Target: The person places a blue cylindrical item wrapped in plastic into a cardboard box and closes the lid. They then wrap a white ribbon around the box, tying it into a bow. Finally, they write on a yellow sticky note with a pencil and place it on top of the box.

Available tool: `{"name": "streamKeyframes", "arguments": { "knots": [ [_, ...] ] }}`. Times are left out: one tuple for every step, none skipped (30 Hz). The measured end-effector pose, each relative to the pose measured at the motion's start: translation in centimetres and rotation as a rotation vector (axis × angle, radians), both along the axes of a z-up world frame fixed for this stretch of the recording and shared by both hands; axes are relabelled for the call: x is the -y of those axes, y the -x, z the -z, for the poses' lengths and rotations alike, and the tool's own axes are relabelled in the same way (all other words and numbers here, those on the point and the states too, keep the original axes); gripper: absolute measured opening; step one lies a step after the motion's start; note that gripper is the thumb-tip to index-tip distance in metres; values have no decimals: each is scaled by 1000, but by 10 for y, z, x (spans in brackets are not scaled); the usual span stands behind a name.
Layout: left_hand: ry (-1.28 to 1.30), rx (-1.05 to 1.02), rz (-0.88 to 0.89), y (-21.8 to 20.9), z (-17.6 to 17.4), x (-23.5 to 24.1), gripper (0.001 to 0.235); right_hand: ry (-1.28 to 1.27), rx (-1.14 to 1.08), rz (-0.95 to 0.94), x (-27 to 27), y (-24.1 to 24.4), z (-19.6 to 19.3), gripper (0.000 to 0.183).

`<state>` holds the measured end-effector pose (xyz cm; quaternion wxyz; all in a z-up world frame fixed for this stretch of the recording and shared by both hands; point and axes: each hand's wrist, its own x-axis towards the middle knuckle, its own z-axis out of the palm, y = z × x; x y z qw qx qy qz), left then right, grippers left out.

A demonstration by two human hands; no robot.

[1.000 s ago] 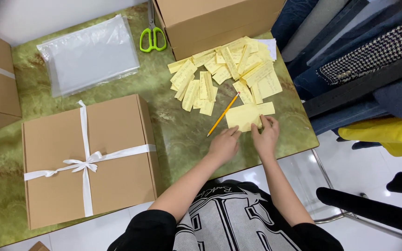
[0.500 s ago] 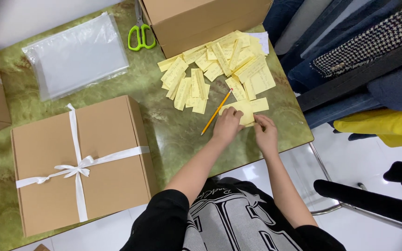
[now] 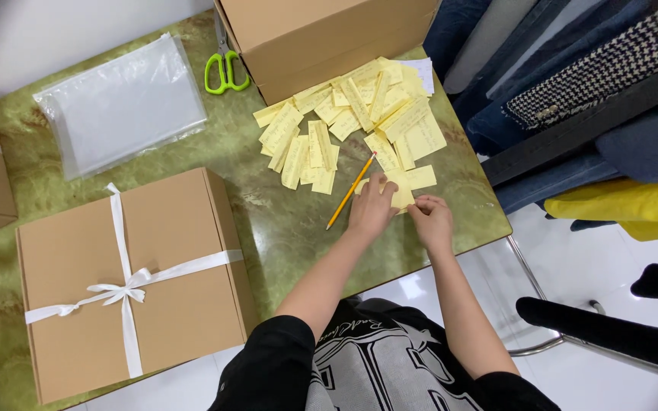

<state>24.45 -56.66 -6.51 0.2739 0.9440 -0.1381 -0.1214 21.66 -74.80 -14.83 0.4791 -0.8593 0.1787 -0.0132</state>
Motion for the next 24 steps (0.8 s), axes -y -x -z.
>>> {"name": "streamKeyframes", "arguments": {
  "knots": [
    [0,7,-1,-5,2,2,46,0,7,-1,-1,-2,-3,25],
    [-30,-28,1,-6,4,4,47,15,5,8,-3,-1,-6,24],
    [-61,-62,3,-8,6,6,48,29,4,17,-5,1,-9,23],
    [-61,-56,3,-9,5,7,48,28,11,17,-7,2,-14,23],
    [-76,-73,-3,-10,4,8,57,63,-21,20,-8,2,-19,23],
    [-91,-92,-6,-11,3,10,65,97,-55,26,-10,4,-24,24],
    [-92,-87,-4,-14,2,10,65,95,-50,29,-11,0,-28,24],
    [-66,-84,-18,-15,2,9,53,114,-77,47,-13,0,-30,23],
    [-39,-80,-33,-15,3,9,41,132,-105,66,-14,0,-33,23],
    [-42,-78,-32,-14,2,8,41,130,-102,66,-18,0,-39,23],
    [-34,-82,-33,-14,0,7,40,155,-127,76,-22,1,-45,23],
    [-25,-90,-32,-11,0,8,39,182,-156,88,-24,3,-51,24],
    [-25,-92,-29,-11,0,5,39,182,-158,91,-27,2,-53,24],
    [-20,-75,-35,-11,1,6,40,211,-169,86,-27,2,-54,24],
    [-14,-58,-42,-10,1,6,41,241,-180,80,-27,2,-55,24],
    [-13,-58,-42,-10,2,7,41,242,-180,81,-29,3,-60,24],
    [-13,-50,-48,-9,3,7,40,249,-194,80,-30,3,-64,25],
    [-13,-41,-54,-9,4,7,38,256,-208,79,-31,4,-69,26],
    [-11,-41,-54,-11,7,8,38,258,-207,80,-31,1,-72,26],
    [-7,-9,-57,-11,11,7,35,255,-209,66,-31,1,-75,27],
    [-3,23,-61,-10,14,7,32,252,-211,52,-32,1,-77,29],
    [-3,21,-64,-8,16,7,32,252,-213,49,-32,1,-77,29],
    [1,69,-65,-6,17,6,30,269,-217,40,-32,0,-76,28],
    [2,119,-66,-6,18,5,28,283,-221,30,-33,-1,-76,28]
  ]
}}
